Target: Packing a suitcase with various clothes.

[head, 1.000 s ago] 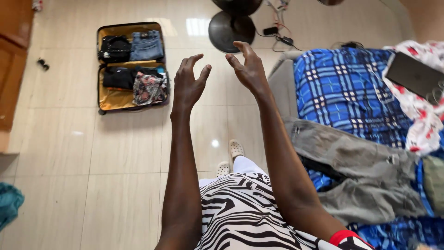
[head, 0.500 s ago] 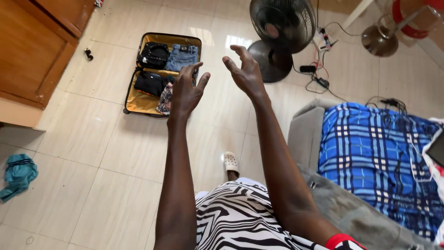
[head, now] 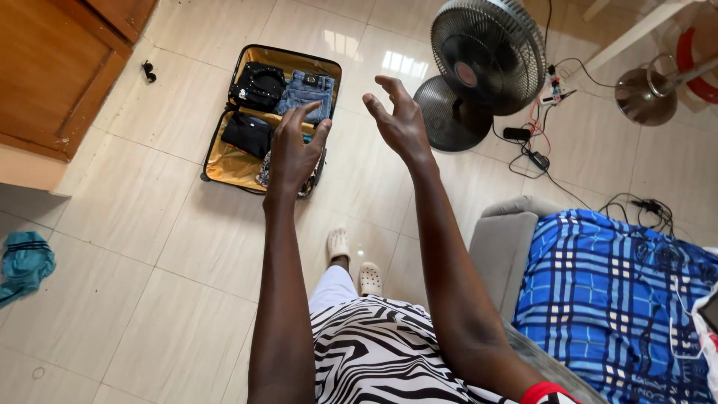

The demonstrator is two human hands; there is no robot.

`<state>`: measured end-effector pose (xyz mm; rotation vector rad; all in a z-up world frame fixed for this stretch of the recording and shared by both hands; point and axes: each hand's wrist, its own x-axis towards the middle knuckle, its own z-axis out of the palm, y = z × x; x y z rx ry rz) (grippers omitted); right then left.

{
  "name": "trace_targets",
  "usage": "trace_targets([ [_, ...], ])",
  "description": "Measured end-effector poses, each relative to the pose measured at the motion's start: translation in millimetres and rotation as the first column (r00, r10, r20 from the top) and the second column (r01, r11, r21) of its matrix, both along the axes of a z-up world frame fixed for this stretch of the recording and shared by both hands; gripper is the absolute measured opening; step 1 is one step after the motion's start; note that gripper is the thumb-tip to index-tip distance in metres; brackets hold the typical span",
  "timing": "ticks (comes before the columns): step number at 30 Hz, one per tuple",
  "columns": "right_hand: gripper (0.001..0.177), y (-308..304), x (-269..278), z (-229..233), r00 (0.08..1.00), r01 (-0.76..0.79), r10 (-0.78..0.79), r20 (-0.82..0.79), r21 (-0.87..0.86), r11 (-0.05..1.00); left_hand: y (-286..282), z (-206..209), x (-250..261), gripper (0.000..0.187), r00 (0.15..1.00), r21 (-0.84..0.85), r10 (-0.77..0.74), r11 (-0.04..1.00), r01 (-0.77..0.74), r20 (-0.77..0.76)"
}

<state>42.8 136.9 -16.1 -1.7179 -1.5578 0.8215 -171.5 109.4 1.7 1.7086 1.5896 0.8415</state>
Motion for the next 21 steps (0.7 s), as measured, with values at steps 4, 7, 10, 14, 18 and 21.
trace_targets([
  [4, 0.067, 48, -6, -9, 1.000, -0.008, 0.009, 0.006, -0.021, 1.000, 52, -12, -12, 0.041, 1.000, -0.013, 0.025, 1.000, -0.025, 0.000],
  [7, 0.066, 84, -13, -9, 1.000, -0.024, 0.024, 0.001, -0.027, 0.999, 96, -21, -23, 0.043, 0.998, -0.005, 0.054, 0.999, -0.054, 0.045],
  [10, 0.064, 119, -19, -7, 0.999, -0.027, 0.027, -0.018, -0.020, 0.999, 135, -25, -32, 0.043, 0.998, 0.094, 0.043, 0.994, -0.047, 0.049],
  [14, 0.063, 154, -24, -9, 1.000, -0.017, 0.016, -0.024, -0.042, 0.999, 171, -25, -43, 0.045, 0.996, 0.079, 0.055, 0.995, -0.061, 0.077],
  [18, 0.064, 189, -24, -20, 0.998, -0.038, 0.036, -0.043, -0.043, 0.998, 196, -24, -53, 0.046, 0.994, 0.075, 0.093, 0.992, -0.098, 0.063],
  [21, 0.063, 214, -26, -25, 0.995, -0.068, 0.063, -0.072, -0.067, 0.995, 212, -23, -56, 0.047, 0.988, 0.007, 0.150, 0.989, -0.150, 0.040],
])
